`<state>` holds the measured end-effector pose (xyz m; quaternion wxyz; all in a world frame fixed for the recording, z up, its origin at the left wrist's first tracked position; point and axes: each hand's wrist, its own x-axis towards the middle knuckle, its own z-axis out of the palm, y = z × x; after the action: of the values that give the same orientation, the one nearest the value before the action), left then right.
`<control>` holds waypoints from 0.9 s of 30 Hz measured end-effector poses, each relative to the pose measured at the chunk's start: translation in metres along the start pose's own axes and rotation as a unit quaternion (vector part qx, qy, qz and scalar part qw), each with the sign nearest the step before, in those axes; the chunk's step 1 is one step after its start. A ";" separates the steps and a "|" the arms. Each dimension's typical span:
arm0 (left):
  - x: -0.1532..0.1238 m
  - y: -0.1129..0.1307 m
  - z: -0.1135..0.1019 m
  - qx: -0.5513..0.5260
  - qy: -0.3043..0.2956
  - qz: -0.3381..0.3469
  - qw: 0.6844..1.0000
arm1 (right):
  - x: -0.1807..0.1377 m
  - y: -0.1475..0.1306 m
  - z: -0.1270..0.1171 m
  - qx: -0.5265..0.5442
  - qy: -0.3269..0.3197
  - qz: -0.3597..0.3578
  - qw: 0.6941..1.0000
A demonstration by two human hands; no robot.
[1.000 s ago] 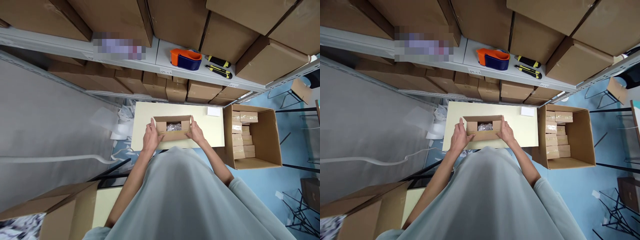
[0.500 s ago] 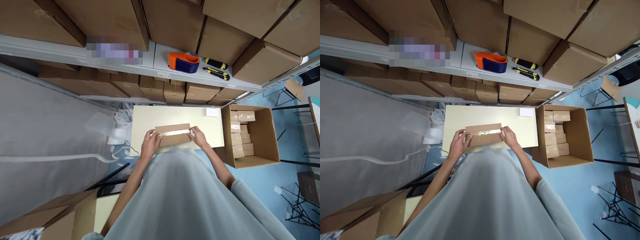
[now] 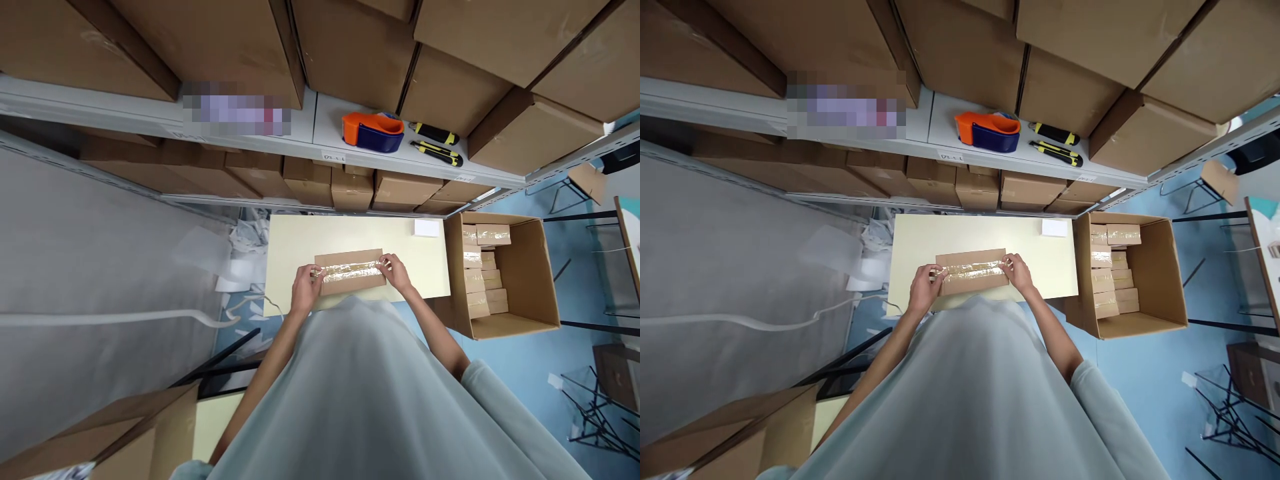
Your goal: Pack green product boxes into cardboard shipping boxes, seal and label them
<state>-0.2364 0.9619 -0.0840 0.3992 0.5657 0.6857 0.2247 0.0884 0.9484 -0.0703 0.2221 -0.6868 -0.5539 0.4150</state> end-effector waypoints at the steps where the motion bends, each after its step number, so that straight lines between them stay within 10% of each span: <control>1: 0.001 -0.001 -0.001 -0.001 -0.003 0.003 1.000 | -0.001 0.001 0.000 0.005 0.002 -0.001 1.000; 27: 0.007 0.006 0.000 0.122 0.038 0.071 0.989 | -0.009 -0.024 0.015 -0.146 -0.003 0.031 0.989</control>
<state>-0.2329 0.9705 -0.0818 0.2836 0.6481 0.6812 0.1885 0.0619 0.9441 -0.0572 0.1045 -0.7275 -0.5877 0.3382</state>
